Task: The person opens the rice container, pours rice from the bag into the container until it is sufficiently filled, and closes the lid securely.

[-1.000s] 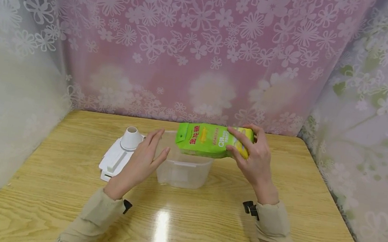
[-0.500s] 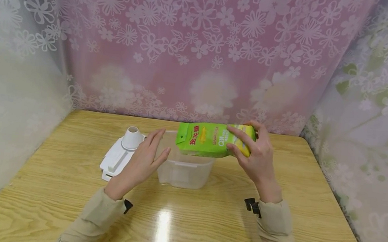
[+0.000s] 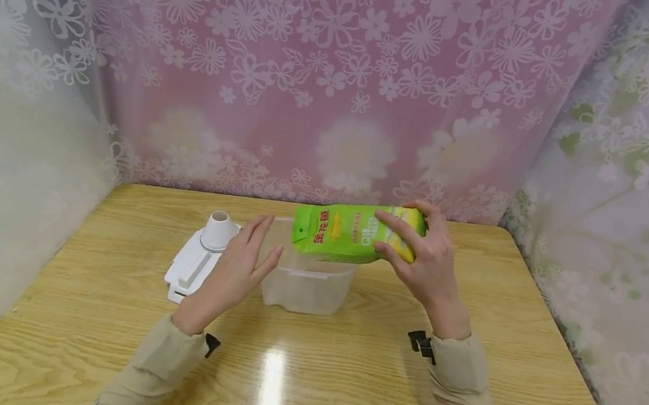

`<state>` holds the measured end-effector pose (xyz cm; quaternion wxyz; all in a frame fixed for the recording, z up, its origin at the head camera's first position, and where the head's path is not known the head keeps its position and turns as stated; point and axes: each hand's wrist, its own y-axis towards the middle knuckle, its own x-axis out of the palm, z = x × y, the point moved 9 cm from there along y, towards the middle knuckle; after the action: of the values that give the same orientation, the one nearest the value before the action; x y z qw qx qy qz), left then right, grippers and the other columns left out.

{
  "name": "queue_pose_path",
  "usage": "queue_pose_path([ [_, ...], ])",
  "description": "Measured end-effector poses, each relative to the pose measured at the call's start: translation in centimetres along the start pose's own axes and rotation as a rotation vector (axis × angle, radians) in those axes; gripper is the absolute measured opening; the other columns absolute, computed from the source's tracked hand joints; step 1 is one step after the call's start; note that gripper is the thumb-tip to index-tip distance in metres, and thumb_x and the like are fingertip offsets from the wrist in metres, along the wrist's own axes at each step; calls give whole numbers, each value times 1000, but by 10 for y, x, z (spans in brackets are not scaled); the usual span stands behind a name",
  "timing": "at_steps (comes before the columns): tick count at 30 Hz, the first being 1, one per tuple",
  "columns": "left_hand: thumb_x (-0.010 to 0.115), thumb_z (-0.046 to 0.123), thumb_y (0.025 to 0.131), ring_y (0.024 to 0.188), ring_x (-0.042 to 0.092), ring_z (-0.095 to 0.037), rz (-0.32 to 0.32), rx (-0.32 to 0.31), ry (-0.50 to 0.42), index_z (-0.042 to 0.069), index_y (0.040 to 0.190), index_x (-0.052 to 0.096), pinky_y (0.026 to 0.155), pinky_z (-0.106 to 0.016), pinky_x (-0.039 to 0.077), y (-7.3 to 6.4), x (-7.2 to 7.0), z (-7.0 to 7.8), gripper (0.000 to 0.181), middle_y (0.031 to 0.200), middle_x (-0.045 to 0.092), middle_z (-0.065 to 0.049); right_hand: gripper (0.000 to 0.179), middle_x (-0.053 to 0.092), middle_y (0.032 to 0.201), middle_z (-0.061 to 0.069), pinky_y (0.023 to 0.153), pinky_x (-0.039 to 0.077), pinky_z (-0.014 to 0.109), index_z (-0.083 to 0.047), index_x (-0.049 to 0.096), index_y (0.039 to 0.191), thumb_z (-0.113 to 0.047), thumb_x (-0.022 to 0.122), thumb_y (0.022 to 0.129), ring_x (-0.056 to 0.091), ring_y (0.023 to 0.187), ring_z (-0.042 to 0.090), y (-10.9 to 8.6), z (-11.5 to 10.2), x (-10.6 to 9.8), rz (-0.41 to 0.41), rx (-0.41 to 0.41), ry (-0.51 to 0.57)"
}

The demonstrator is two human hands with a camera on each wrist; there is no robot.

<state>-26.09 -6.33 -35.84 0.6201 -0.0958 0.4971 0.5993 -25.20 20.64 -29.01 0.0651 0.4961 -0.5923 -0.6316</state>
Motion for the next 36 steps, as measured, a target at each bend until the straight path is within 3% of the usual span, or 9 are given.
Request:
queue_pose_path([
  [8,53,32,103,132,49,-40,48,67,96,-7,148,44,111,-58,38,0,-3,5,59,153,43,-20,57,51,129,31,77,40,48,-17,75,122,-62,54,96,52,101,43,0,-3,0,1,-24,-11],
  [16,50,35,105,130,49,-39,20,84,183,-2,149,45,111,-56,36,-3,-1,6,58,152,46,-17,57,51,129,31,78,41,53,-17,75,123,-62,53,97,52,104,44,-1,-8,-1,-9,-32,-29],
  [24,48,35,105,130,48,-39,7,81,190,-2,148,46,112,-56,35,-3,-1,7,57,151,46,-17,57,51,129,31,78,40,53,-17,74,123,-62,54,96,51,103,44,0,-13,-2,-16,-48,-37],
  [36,45,35,105,131,48,-40,19,91,172,-3,149,44,112,-58,34,-2,-3,8,58,151,45,-18,57,51,130,29,85,42,59,-18,73,123,-63,52,97,50,115,46,4,-17,-3,-56,-57,-44],
])
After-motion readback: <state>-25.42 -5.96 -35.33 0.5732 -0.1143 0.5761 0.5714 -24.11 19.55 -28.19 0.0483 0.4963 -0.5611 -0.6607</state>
